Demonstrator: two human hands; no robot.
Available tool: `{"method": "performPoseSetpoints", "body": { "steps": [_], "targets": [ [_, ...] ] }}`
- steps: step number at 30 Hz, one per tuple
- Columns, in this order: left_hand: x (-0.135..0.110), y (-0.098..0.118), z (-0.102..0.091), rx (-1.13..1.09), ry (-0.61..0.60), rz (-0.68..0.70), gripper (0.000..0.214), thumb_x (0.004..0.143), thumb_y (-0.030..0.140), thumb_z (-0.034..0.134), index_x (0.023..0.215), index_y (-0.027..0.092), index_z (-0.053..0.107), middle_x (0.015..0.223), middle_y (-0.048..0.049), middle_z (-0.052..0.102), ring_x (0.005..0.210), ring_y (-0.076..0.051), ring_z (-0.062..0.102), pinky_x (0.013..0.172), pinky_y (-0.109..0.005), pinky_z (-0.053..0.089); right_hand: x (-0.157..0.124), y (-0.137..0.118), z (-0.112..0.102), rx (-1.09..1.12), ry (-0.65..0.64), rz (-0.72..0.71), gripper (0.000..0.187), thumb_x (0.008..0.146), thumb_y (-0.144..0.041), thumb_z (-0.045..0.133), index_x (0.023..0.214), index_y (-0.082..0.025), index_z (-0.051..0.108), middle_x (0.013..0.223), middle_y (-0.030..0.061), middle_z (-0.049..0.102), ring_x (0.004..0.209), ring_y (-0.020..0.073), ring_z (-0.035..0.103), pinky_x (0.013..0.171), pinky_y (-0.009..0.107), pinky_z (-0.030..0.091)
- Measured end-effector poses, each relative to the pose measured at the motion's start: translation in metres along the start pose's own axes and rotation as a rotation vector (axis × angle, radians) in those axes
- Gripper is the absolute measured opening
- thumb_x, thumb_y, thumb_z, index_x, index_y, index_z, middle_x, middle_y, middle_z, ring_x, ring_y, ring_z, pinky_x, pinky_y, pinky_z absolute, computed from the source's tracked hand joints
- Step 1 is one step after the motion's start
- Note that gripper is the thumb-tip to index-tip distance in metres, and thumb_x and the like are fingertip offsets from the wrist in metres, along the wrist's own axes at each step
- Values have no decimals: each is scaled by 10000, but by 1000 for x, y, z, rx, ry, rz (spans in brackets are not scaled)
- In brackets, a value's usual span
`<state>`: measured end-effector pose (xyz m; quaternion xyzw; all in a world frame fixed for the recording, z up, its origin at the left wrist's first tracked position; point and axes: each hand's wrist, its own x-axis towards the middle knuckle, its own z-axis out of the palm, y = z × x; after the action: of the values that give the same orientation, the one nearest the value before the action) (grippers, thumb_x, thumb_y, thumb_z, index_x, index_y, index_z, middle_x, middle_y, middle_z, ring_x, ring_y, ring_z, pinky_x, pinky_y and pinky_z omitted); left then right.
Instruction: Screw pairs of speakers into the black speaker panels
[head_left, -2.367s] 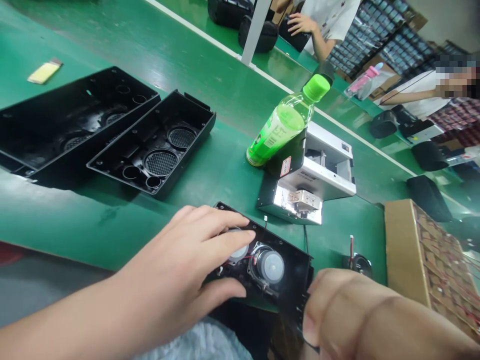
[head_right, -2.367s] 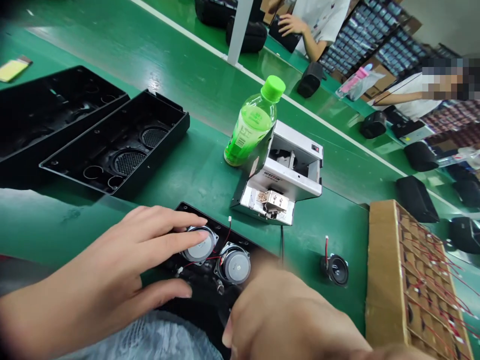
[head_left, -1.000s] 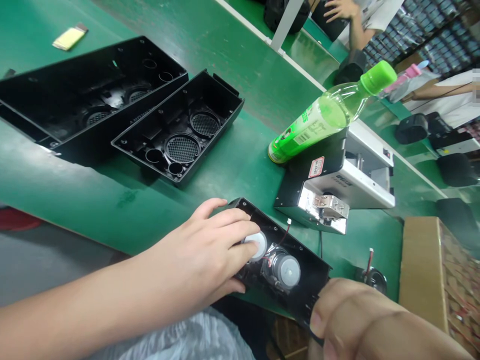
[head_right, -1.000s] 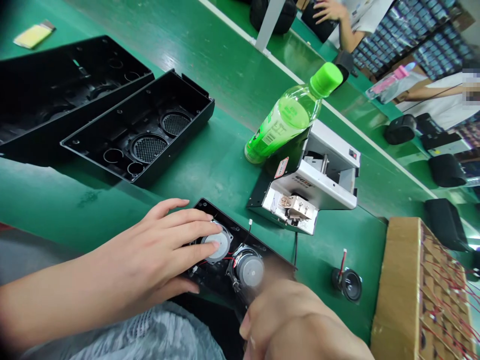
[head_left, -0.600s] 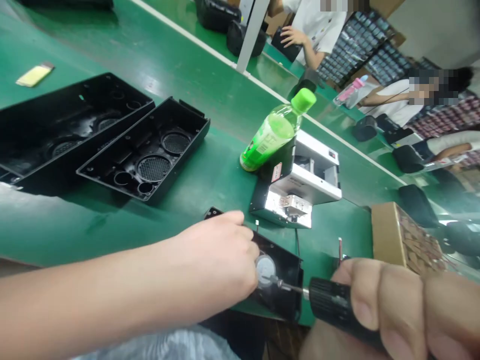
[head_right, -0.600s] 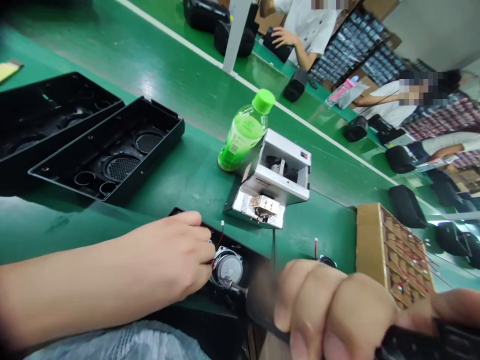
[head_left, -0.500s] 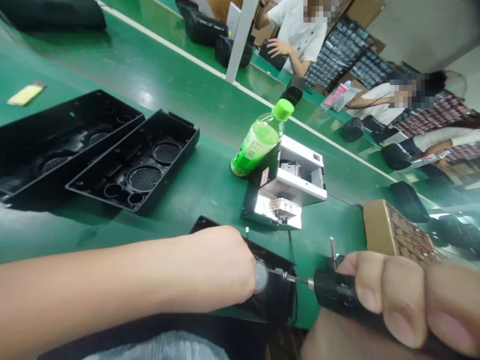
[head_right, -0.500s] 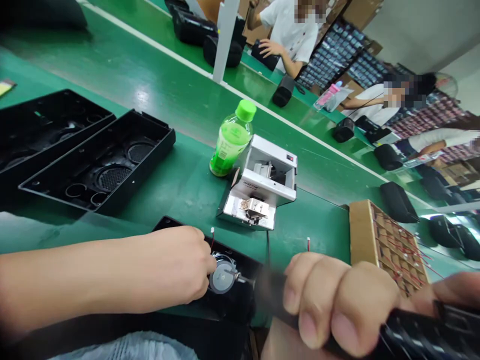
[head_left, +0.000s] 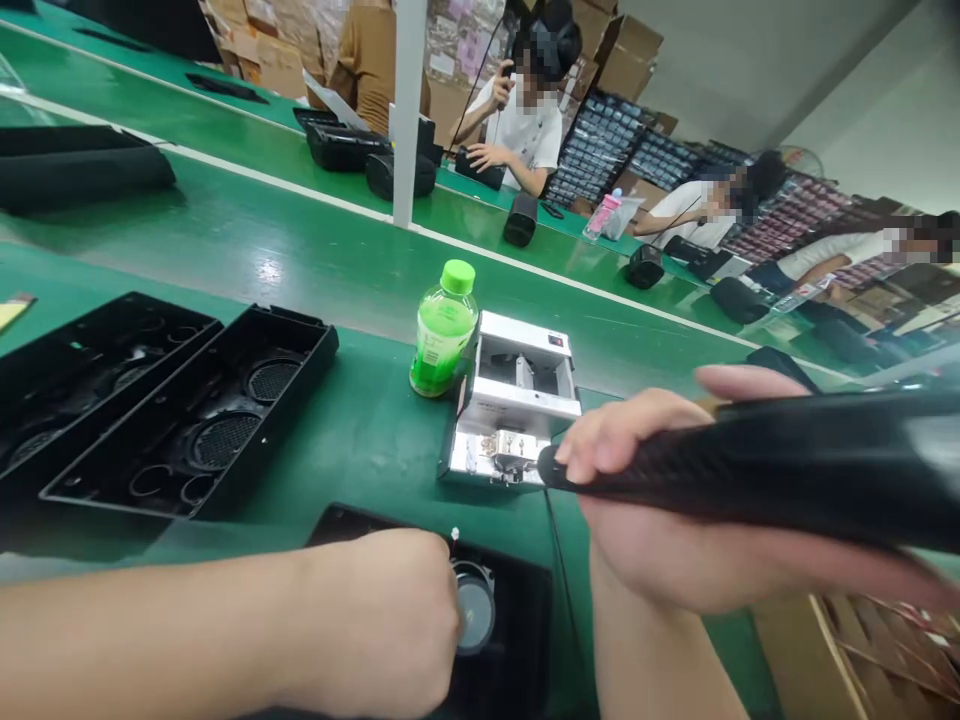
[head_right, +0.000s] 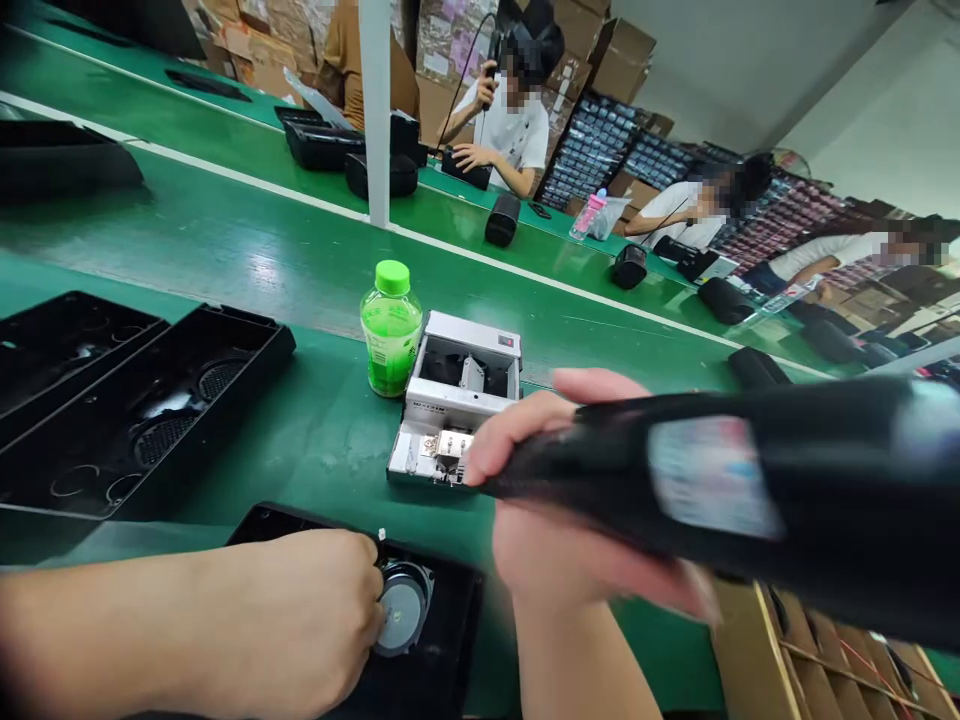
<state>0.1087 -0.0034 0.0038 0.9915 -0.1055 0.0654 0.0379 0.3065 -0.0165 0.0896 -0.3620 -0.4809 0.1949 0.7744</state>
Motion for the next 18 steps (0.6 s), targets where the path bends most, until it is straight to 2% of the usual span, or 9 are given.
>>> {"method": "performPoseSetpoints", "body": {
  "steps": [4,9,12,15,16,18],
  "targets": [
    [-3,-3,7,-40,50,33,334,623,88,856,483,249,600,478,-18,557,422,-192,490,414,-356,273,3,24,6,27,-103,58,745,899,-966,502,1052,-259,678,565,-49,663,359,177,524,348,314,439],
    [-6,-4,0,-30,74,23,332,639,68,845,504,254,604,490,-14,561,448,-199,508,417,-354,284,-3,22,5,-41,-104,165,814,857,-1009,482,1183,-282,650,574,-65,665,386,179,528,387,314,454],
    [-10,-9,-22,-15,63,25,281,707,92,847,595,256,648,537,-15,606,482,-203,536,430,-378,327,-13,20,-1,-49,-91,229,839,886,-1004,423,1266,-284,628,587,-69,659,388,175,529,394,307,466],
    [-12,-24,-55,9,12,-36,217,790,89,817,723,241,678,606,7,645,518,-197,563,477,-397,400,-23,19,-12,12,-66,235,839,904,-991,418,1305,-290,648,611,-53,681,411,182,560,426,316,503],
    [-11,-32,-66,18,41,-96,207,810,89,802,743,236,673,636,12,658,533,-194,575,494,-393,407,-25,18,-15,38,-38,224,818,903,-980,457,1301,-297,666,611,-50,685,414,185,564,433,320,511],
    [-4,-51,-87,58,185,-284,180,856,109,762,756,231,677,668,17,673,565,-190,610,504,-368,378,-25,11,-20,69,14,206,744,880,-930,605,1270,-306,713,596,-53,684,400,185,549,435,323,513]
  ]
}}
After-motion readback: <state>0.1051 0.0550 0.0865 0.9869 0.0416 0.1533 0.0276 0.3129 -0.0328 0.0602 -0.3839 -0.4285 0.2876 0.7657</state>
